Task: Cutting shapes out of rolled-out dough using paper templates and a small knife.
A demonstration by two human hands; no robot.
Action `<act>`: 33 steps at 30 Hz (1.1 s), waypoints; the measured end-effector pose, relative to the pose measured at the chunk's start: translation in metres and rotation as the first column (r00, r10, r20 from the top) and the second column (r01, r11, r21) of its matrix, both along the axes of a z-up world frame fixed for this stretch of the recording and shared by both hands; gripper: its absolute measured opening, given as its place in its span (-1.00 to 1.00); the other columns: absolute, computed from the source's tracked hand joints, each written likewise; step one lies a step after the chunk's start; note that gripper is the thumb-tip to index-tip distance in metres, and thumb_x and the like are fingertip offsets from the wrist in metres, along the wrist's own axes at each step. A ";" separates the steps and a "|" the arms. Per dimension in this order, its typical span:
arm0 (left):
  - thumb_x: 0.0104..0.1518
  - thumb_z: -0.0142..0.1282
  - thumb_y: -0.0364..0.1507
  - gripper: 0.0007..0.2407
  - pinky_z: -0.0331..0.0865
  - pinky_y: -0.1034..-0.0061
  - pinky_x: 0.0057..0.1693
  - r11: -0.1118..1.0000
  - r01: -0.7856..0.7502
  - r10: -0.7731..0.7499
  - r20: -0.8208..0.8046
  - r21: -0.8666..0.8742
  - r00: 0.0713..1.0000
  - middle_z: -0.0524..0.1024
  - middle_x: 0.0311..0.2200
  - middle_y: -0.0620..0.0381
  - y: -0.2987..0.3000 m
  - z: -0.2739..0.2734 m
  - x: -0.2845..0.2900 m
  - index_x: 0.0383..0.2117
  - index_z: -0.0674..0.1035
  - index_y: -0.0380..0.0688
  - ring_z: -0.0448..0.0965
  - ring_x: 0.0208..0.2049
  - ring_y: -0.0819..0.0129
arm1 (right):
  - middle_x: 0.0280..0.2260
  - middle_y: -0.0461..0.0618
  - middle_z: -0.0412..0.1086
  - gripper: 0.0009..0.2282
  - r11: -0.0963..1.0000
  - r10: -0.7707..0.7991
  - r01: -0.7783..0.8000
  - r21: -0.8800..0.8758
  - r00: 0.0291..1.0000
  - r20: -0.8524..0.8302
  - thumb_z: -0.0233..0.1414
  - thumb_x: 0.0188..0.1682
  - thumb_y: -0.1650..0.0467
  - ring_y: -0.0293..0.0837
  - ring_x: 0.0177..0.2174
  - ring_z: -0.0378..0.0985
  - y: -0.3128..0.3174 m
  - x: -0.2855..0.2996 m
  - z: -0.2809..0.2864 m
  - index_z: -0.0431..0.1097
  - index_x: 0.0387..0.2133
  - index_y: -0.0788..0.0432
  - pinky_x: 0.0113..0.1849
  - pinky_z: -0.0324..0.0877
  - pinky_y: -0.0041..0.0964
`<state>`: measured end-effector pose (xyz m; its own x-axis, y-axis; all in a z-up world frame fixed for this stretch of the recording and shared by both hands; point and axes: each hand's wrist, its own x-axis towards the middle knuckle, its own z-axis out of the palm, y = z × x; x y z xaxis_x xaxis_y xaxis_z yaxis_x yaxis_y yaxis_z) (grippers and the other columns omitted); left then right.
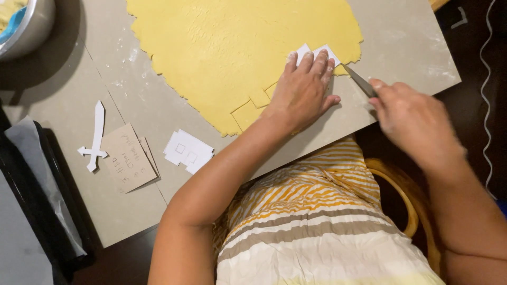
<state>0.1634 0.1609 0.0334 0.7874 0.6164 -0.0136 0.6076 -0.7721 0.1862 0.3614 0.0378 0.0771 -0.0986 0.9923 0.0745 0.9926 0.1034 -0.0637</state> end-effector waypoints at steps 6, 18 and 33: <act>0.22 -0.20 0.12 -0.24 0.15 0.12 0.32 0.994 -0.092 0.094 -0.038 0.052 0.995 0.17 0.32 -0.31 -0.018 -0.014 0.019 0.28 0.25 -0.42 0.20 0.31 -0.18 | -0.40 0.03 0.43 -0.86 0.978 0.097 -0.108 0.177 0.993 0.073 0.17 0.18 0.37 0.04 -0.39 0.54 0.048 0.014 0.045 0.55 -0.05 0.08 -0.34 0.42 -0.11; 0.13 -0.05 0.08 -0.24 0.16 0.12 0.35 0.980 -0.177 0.174 0.046 0.087 0.984 0.23 0.27 -0.33 -0.028 -0.022 0.027 0.22 0.34 -0.46 0.21 0.30 -0.20 | -0.43 -0.06 0.44 -0.85 0.899 0.283 -0.353 0.261 0.921 0.269 0.21 0.03 0.39 -0.07 -0.42 0.55 0.100 -0.008 0.036 0.61 -0.14 0.00 -0.28 0.44 -0.14; 0.10 0.02 0.06 -0.30 0.18 0.00 0.33 0.981 -0.193 0.188 0.126 0.022 0.974 0.28 0.22 -0.24 -0.024 -0.016 0.020 0.18 0.41 -0.36 0.18 0.29 -0.33 | -0.44 -0.27 0.47 -0.84 0.875 0.348 -0.458 0.160 0.822 0.451 0.12 0.00 0.38 -0.29 -0.45 0.53 0.118 0.014 0.044 0.63 -0.23 -0.16 -0.38 0.37 -0.39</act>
